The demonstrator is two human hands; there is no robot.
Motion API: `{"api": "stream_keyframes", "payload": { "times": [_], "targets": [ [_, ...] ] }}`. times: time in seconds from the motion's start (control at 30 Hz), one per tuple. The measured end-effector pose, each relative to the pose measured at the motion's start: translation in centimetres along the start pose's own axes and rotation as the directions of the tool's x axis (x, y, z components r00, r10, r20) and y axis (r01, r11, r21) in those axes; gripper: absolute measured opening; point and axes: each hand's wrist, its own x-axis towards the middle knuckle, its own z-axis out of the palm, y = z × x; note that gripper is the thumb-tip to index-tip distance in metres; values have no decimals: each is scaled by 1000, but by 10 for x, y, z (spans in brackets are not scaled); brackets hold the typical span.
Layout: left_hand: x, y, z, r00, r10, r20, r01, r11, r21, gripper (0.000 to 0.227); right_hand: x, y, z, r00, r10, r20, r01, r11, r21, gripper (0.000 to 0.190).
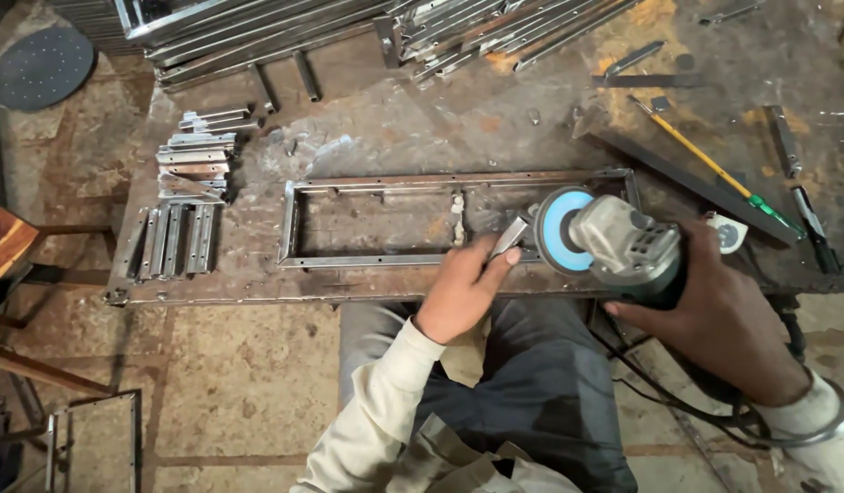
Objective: Measuring, grinding, and welding a rectangular metal frame and its components.
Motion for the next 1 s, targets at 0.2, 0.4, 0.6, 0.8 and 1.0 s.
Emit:
{"api": "stream_keyframes", "payload": {
  "times": [0.2,0.4,0.6,0.8,1.0],
  "targets": [
    [-8,-10,16,796,-261,546,604,394,-693,36,-1,8,4,995,-73,-67,75,997,23,115],
    [-19,-14,14,802,-283,526,597,397,-697,39,0,7,9,999,-33,-37,34,998,45,112],
    [-40,-27,19,705,-357,613,656,1,-755,38,6,67,48,972,-93,-214,150,952,267,104],
    [-66,-52,3,596,-601,532,674,15,-738,38,5,119,29,920,391,-27,-128,364,922,81],
    [-77,-65,-10,706,-499,502,623,102,-776,45,24,250,-3,812,526,-254,-293,742,603,85]
  ]
}}
